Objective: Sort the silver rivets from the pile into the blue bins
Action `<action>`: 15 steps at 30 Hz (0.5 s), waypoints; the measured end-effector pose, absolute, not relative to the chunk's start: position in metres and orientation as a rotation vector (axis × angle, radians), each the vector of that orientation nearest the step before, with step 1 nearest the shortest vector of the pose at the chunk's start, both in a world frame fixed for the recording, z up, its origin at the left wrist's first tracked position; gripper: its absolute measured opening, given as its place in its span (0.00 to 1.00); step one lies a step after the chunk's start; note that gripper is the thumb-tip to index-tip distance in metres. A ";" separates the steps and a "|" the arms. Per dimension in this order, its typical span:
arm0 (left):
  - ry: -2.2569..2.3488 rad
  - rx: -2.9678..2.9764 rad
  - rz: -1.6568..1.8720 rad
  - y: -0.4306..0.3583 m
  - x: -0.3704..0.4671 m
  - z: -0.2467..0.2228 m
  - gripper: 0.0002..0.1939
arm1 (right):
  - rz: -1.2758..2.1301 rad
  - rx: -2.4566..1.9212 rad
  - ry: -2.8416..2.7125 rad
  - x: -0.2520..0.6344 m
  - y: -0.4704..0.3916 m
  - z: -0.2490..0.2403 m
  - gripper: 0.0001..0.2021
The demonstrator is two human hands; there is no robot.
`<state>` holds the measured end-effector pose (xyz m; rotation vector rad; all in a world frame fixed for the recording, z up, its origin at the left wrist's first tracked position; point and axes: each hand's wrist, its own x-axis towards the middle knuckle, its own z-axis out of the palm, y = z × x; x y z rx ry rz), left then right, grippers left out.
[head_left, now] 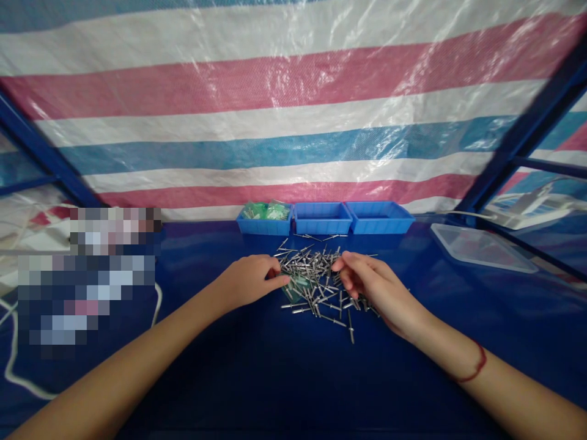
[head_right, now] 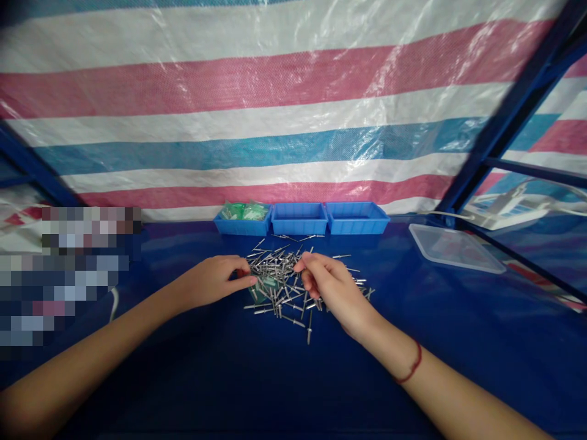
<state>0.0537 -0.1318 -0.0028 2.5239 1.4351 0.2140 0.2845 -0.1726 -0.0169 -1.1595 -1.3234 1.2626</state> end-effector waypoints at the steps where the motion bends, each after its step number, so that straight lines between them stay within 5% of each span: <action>1: 1.447 2.464 0.235 -0.130 0.054 -0.004 0.17 | 1.260 -1.156 -1.330 0.285 -0.173 -0.017 0.16; 15: 1.408 1.986 0.804 -0.127 0.064 -0.005 0.17 | 1.228 -1.188 -1.377 0.285 -0.173 -0.017 0.17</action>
